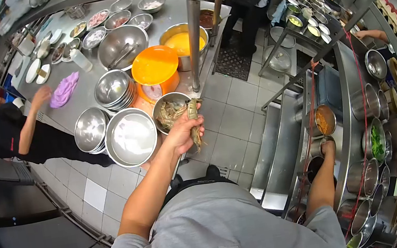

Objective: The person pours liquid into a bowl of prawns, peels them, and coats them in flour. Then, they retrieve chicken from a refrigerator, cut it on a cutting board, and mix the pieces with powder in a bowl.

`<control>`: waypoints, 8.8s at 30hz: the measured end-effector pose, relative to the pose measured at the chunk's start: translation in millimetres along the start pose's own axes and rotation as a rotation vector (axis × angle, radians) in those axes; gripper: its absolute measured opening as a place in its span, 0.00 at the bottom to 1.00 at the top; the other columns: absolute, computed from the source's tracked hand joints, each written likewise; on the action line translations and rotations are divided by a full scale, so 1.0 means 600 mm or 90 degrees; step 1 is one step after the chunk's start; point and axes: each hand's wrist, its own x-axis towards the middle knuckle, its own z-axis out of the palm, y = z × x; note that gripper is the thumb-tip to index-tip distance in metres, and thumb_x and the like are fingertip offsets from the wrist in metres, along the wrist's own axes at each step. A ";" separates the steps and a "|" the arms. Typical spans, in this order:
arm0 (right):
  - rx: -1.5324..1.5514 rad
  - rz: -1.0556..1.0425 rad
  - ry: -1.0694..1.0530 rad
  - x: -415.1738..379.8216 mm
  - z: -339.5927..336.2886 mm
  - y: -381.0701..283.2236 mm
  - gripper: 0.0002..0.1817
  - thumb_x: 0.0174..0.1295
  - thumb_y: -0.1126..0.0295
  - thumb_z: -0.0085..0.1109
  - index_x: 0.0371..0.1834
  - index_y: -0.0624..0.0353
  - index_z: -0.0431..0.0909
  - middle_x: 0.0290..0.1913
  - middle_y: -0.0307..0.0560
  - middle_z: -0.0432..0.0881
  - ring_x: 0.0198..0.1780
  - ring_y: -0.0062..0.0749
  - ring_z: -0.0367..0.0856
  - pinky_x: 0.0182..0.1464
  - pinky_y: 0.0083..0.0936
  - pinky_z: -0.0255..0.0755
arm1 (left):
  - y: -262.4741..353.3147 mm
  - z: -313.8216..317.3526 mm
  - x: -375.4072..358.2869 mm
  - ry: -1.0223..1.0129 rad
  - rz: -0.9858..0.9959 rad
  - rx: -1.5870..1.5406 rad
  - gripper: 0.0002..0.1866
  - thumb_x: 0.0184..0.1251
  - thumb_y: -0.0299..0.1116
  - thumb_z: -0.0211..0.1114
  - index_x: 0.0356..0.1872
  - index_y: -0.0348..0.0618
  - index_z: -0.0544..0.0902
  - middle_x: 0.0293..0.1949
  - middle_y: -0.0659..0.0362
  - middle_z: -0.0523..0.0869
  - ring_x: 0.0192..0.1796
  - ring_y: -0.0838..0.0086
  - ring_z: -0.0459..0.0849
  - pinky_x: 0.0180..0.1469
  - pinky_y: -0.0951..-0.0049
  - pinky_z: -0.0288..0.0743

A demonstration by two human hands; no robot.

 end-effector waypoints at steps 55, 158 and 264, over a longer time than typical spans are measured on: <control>-0.346 -1.036 -0.228 -0.595 0.063 -0.906 0.33 0.40 0.67 0.74 0.57 0.51 0.80 0.62 0.46 0.75 0.63 0.46 0.69 0.59 0.44 0.64 | 0.126 -0.090 0.093 0.196 -0.031 0.775 0.26 0.66 0.41 0.65 0.61 0.35 0.75 0.37 0.56 0.84 0.30 0.75 0.78 0.31 0.74 0.72; 0.106 -0.986 -0.194 -0.600 -0.025 -0.751 0.14 0.49 0.78 0.57 0.40 0.55 0.84 0.42 0.40 0.81 0.52 0.38 0.74 0.52 0.36 0.69 | 0.047 -0.081 0.033 0.190 0.342 1.136 0.24 0.58 0.22 0.58 0.58 0.49 0.80 0.50 0.47 0.80 0.53 0.51 0.77 0.58 0.60 0.71; -0.207 -0.996 -0.151 -0.571 0.019 -0.849 0.10 0.56 0.73 0.54 0.37 0.56 0.85 0.42 0.45 0.84 0.53 0.40 0.78 0.54 0.39 0.70 | 0.040 -0.072 -0.014 0.203 0.283 1.254 0.26 0.53 0.17 0.55 0.57 0.42 0.78 0.62 0.36 0.72 0.61 0.45 0.74 0.63 0.55 0.69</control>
